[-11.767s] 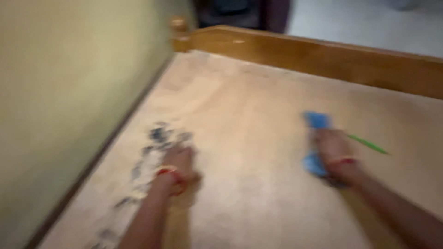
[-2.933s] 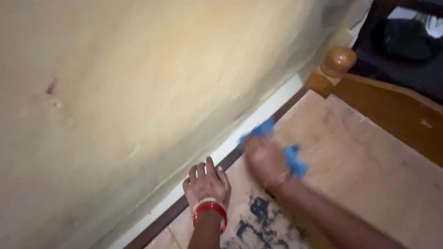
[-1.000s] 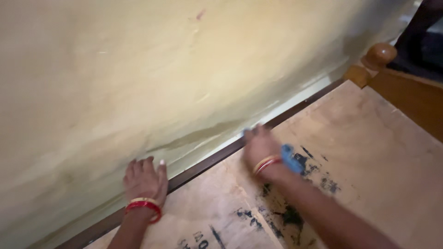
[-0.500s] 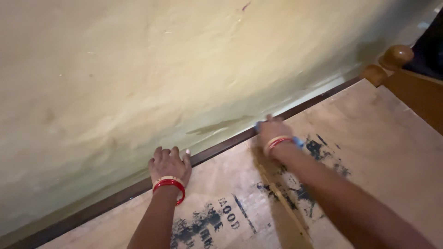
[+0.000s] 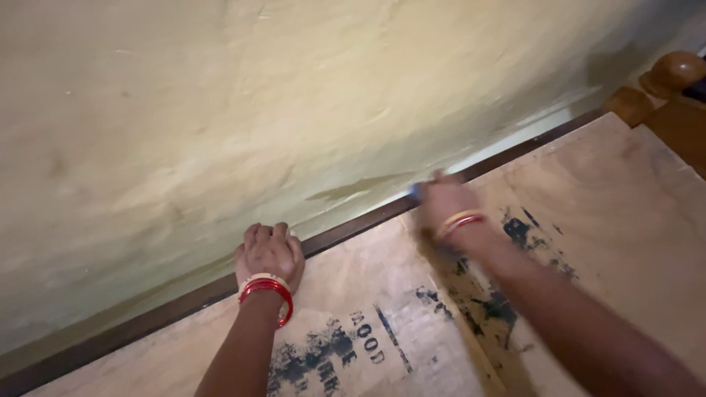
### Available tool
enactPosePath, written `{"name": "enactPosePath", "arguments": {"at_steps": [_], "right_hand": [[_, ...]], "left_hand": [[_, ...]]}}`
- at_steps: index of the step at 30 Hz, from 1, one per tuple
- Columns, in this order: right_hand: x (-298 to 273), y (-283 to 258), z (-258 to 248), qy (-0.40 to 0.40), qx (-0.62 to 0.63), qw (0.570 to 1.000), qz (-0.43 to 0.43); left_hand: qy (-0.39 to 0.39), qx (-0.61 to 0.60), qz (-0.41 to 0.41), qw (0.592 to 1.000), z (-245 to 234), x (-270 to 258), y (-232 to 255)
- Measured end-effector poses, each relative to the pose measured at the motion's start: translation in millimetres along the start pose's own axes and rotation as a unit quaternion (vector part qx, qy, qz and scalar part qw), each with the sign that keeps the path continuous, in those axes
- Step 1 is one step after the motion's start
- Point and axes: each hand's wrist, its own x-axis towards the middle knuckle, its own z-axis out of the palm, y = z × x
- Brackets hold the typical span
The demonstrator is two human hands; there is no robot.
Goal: The person wipes a wooden bed frame or headboard with a blue cloth by hand, covering different areas of the surface and edges.
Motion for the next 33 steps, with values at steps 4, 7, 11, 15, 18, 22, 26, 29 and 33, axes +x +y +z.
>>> {"name": "enactPosePath", "arguments": {"at_steps": [4, 7, 11, 15, 18, 22, 26, 29, 33], "right_hand": [[5, 9, -21, -0.015, -0.054, 0.995, 0.086], [5, -26, 4, -0.046, -0.053, 0.997, 0.012], [-21, -146, 53, 0.053, 0.022, 0.983, -0.172], [-24, -121, 34, 0.046, 0.091, 0.977, -0.189], [5, -37, 22, 0.008, 0.054, 0.992, -0.118], [39, 98, 16, 0.044, -0.018, 0.999, -0.002], [63, 183, -4, -0.005, -0.038, 0.987, 0.155], [69, 183, 5, 0.022, -0.058, 0.981, 0.182], [58, 133, 38, 0.069, -0.090, 0.994, 0.003]], "left_hand": [[-0.027, 0.011, -0.011, 1.000, -9, -1, 6], [-0.042, 0.029, -0.010, 0.999, -10, 1, 7], [-0.046, 0.017, -0.016, 0.999, -1, 0, 3], [-0.054, 0.053, -0.037, 0.996, 8, 6, 9], [-0.090, 0.039, -0.004, 0.995, 28, 30, 42], [-0.127, -0.024, 0.037, 0.991, 45, 64, 118], [-0.180, 0.022, -0.015, 0.983, 32, 67, 153], [-0.178, 0.054, -0.008, 0.982, 20, 65, 162], [-0.215, 0.076, -0.021, 0.974, 10, 70, 166]]}}
